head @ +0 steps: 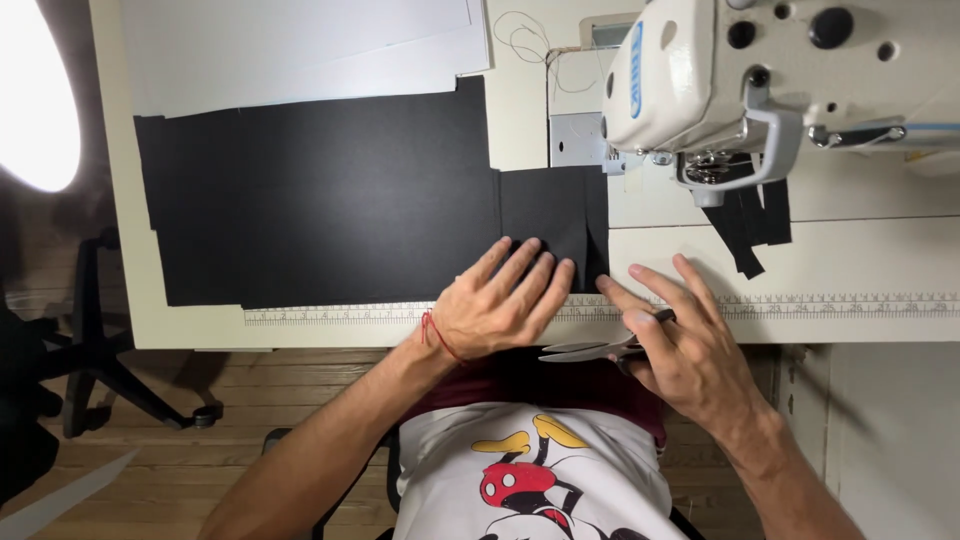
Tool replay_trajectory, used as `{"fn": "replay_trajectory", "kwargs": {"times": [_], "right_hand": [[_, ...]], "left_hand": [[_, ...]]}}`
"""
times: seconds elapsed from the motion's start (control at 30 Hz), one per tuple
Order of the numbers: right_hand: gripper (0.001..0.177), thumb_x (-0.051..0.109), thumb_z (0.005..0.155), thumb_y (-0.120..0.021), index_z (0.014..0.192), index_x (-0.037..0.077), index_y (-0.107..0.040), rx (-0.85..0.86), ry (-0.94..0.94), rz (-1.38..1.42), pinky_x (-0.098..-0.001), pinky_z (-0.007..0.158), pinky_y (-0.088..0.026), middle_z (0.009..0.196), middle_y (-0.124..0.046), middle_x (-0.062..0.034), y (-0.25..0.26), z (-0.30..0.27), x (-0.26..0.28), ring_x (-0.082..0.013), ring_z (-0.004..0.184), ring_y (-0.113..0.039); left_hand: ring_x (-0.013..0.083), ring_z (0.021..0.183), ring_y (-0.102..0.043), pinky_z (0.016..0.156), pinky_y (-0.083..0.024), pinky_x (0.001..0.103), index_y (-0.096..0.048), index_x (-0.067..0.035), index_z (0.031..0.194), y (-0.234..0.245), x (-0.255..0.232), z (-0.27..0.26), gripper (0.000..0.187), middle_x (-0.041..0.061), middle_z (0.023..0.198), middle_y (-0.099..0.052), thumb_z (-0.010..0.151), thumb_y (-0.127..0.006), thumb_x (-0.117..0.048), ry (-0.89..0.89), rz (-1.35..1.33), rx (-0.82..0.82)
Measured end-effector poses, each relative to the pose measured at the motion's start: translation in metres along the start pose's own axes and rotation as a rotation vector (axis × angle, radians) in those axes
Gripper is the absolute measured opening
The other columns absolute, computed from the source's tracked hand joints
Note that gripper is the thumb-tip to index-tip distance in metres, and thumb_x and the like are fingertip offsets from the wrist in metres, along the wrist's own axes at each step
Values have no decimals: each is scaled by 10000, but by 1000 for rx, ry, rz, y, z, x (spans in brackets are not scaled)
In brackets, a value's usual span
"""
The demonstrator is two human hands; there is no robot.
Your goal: Cutting and aligning leather pieces for sewing using scissors and templates
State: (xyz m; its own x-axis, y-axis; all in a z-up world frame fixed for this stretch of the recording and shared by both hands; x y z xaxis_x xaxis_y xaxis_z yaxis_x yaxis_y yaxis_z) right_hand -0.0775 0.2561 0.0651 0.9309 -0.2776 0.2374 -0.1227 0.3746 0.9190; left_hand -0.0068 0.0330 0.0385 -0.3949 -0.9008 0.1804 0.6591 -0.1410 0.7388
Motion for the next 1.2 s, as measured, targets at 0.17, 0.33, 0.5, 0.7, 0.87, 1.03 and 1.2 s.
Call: {"fn": "replay_trajectory", "kwargs": {"times": [0.17, 0.33, 0.5, 0.7, 0.87, 1.03, 1.2], "right_hand": [[271, 190, 1072, -874, 1191, -8, -734, -30, 50, -28, -667, 1301, -538, 1387, -868, -80, 1, -2, -2, -363, 1379, -746], [203, 135, 1047, -915, 1111, -2, -780, -90, 94, -23, -597, 1251, -595, 1227, -904, -69, -2, -5, -2, -357, 1312, -768], [170, 252, 1047, -851, 1037, 105, -765, -224, -17, 62, -683, 1190, -619, 1088, -909, -48, -14, -19, -6, -320, 1184, -819], [140, 209, 1063, -841, 1007, 96, -781, -257, -8, 40, -654, 1154, -644, 1054, -910, -59, -25, -28, -4, -299, 1099, -836], [305, 286, 959, -973, 956, 91, -738, -299, -213, 140, -450, 782, -573, 882, -752, -43, -14, -59, 29, -243, 867, -685], [513, 563, 955, -847, 970, 120, -590, -192, -807, 402, -342, 633, -587, 734, -809, 66, -74, -127, 62, -150, 558, -670], [592, 558, 906, -892, 1146, 153, -533, -468, -1135, 832, -257, 509, -727, 1047, -881, -260, -115, -122, 66, -209, 636, -834]], "left_hand": [[267, 1073, -879, 903, -707, 403, -827, -85, 1294, 0, 16, -3, 182, 83, 1132, -871, 1178, -729, -186, 31, 43, 23], [294, 1138, -851, 934, -683, 424, -804, -155, 1325, 1, 11, 0, 222, 59, 1218, -842, 1167, -650, -171, 42, 70, 116], [399, 1520, -693, 1257, -550, 617, -798, -144, 1428, 6, 22, 28, 323, 184, 1615, -719, 1170, -618, -72, 74, -147, 58], [342, 1444, -701, 1066, -518, 507, -741, -77, 1551, -22, 36, 40, 769, 156, 1505, -786, 967, -909, -549, 150, -302, 374], [292, 1273, -631, 950, -481, 466, -666, -123, 1604, -38, 35, 41, 1247, 97, 1499, -680, 656, -980, -870, 106, -314, 642], [288, 1176, -622, 968, -478, 463, -627, -108, 1647, -55, 24, 28, 1287, 93, 1475, -656, 714, -935, -938, 88, -359, 720], [284, 1131, -626, 932, -466, 456, -695, -150, 1553, -49, 14, 30, 1218, 77, 1390, -697, 658, -987, -923, 132, -432, 649]]}}
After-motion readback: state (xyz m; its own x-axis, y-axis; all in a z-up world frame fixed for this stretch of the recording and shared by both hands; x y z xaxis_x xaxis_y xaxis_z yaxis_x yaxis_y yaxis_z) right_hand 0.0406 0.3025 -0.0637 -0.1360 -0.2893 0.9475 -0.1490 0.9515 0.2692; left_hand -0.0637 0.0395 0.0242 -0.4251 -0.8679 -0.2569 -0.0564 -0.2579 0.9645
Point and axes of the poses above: each hand's wrist, its own z-axis towards the middle knuckle, its own y-axis out of the back of the hand, x = y × z, the point moved 4 cm from there along z, towards the middle knuckle
